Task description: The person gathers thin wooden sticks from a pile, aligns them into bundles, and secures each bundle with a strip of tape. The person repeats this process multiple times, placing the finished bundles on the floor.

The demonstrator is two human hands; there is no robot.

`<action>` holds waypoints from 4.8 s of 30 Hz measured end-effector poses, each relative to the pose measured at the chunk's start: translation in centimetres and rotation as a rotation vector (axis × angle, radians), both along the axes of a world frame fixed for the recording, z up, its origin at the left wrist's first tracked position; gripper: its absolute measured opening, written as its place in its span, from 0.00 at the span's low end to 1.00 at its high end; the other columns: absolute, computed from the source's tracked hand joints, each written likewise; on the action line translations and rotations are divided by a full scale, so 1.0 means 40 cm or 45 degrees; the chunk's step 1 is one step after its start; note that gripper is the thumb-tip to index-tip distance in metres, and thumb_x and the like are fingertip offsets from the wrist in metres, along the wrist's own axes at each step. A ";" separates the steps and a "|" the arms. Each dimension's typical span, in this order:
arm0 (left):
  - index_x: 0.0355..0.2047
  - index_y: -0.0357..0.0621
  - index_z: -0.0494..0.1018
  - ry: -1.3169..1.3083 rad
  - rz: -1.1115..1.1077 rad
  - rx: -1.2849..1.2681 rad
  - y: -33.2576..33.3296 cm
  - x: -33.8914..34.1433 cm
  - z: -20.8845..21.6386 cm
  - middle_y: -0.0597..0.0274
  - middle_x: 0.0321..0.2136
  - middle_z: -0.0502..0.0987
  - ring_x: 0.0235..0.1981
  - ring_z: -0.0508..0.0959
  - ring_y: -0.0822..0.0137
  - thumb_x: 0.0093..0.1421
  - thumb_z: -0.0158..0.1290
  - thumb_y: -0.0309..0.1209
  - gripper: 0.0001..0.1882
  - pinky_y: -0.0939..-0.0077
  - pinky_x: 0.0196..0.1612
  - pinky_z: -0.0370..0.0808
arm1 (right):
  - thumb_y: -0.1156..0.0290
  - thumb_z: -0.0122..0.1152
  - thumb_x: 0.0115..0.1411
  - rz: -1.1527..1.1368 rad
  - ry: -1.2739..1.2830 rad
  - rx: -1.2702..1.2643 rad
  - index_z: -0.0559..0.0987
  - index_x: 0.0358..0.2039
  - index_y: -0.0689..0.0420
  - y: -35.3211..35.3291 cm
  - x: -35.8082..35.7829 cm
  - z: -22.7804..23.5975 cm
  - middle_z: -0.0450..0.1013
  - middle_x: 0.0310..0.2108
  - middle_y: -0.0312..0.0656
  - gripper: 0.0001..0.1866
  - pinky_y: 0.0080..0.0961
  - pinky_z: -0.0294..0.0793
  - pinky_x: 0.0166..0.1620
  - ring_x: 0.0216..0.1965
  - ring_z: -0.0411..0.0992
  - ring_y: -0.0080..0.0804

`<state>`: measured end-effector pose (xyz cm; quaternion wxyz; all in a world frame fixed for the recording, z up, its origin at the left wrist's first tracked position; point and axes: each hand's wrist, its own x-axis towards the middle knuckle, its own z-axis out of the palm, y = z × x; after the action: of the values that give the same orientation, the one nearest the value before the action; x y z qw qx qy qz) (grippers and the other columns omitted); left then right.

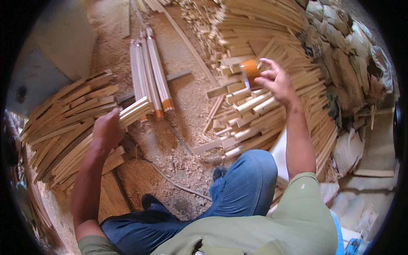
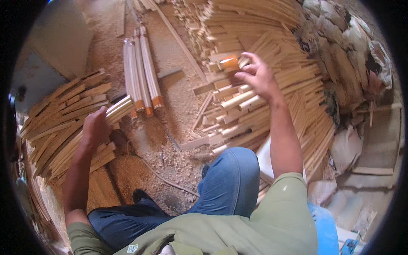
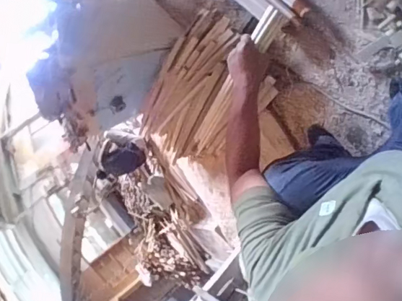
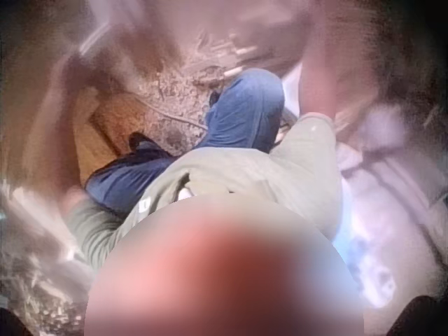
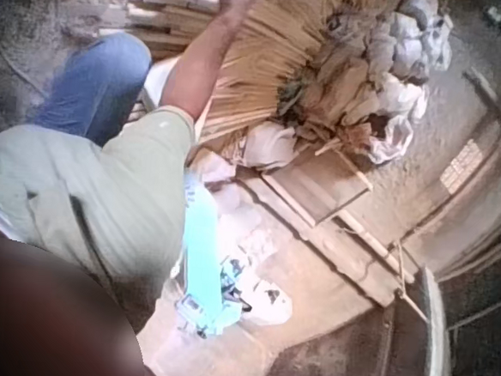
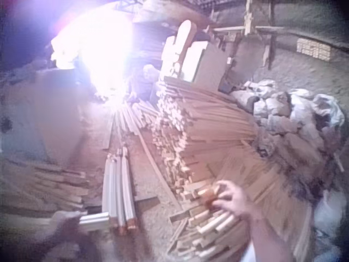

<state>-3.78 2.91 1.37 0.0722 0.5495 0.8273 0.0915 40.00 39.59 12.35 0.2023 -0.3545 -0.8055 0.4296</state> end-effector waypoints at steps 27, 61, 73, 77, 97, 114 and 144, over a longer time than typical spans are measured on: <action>0.37 0.37 0.79 0.069 0.089 -0.095 -0.450 -0.036 0.392 0.41 0.31 0.85 0.37 0.87 0.39 0.52 0.61 0.25 0.11 0.46 0.40 0.83 | 0.82 0.71 0.65 1.327 0.171 -0.771 0.60 0.68 0.54 -1.039 -0.621 0.049 0.77 0.49 0.44 0.37 0.32 0.81 0.56 0.51 0.79 0.32; 0.35 0.35 0.82 0.056 -0.001 -0.181 -0.432 -0.030 0.419 0.39 0.31 0.86 0.37 0.88 0.40 0.52 0.64 0.28 0.11 0.49 0.41 0.84 | 0.74 0.76 0.52 1.259 0.556 0.652 0.78 0.42 0.60 -1.102 -0.689 0.166 0.75 0.42 0.49 0.18 0.42 0.78 0.43 0.42 0.76 0.47; 0.36 0.36 0.81 0.088 -0.004 -0.153 -0.444 -0.039 0.408 0.41 0.30 0.86 0.37 0.88 0.41 0.54 0.63 0.27 0.10 0.51 0.41 0.84 | 0.71 0.79 0.56 1.238 0.739 0.673 0.81 0.44 0.60 -1.097 -0.672 0.141 0.80 0.46 0.45 0.18 0.39 0.82 0.48 0.45 0.80 0.45; 0.36 0.35 0.81 0.063 -0.002 -0.162 -0.444 -0.037 0.413 0.41 0.30 0.86 0.37 0.88 0.41 0.53 0.64 0.25 0.10 0.51 0.41 0.84 | 0.70 0.79 0.56 1.208 0.661 0.545 0.81 0.44 0.59 -1.097 -0.667 0.144 0.80 0.46 0.46 0.18 0.39 0.82 0.48 0.45 0.80 0.46; 0.32 0.38 0.87 0.111 0.057 -0.111 -0.432 -0.021 0.410 0.41 0.33 0.87 0.38 0.89 0.43 0.49 0.67 0.25 0.09 0.53 0.43 0.85 | 0.79 0.78 0.52 1.346 0.679 0.719 0.81 0.41 0.59 -1.110 -0.647 0.139 0.76 0.39 0.44 0.17 0.39 0.77 0.41 0.37 0.76 0.41; 0.37 0.34 0.80 0.052 0.004 -0.161 -0.436 -0.022 0.422 0.40 0.32 0.86 0.39 0.88 0.41 0.52 0.65 0.25 0.12 0.51 0.42 0.84 | 0.69 0.80 0.57 1.271 0.667 0.450 0.84 0.42 0.57 -1.066 -0.651 0.137 0.81 0.43 0.44 0.15 0.39 0.81 0.47 0.45 0.80 0.44; 0.35 0.36 0.81 0.055 -0.055 -0.114 -0.437 -0.017 0.426 0.40 0.29 0.85 0.35 0.88 0.41 0.53 0.63 0.26 0.09 0.50 0.39 0.84 | 0.75 0.70 0.54 1.431 0.560 1.098 0.83 0.45 0.65 -1.075 -0.653 0.218 0.80 0.41 0.47 0.17 0.34 0.84 0.40 0.39 0.82 0.41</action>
<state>-4.44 -14.58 18.42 0.0808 0.5654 0.8199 0.0409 13.90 -3.41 21.06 0.2298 0.3162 -0.9036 0.1751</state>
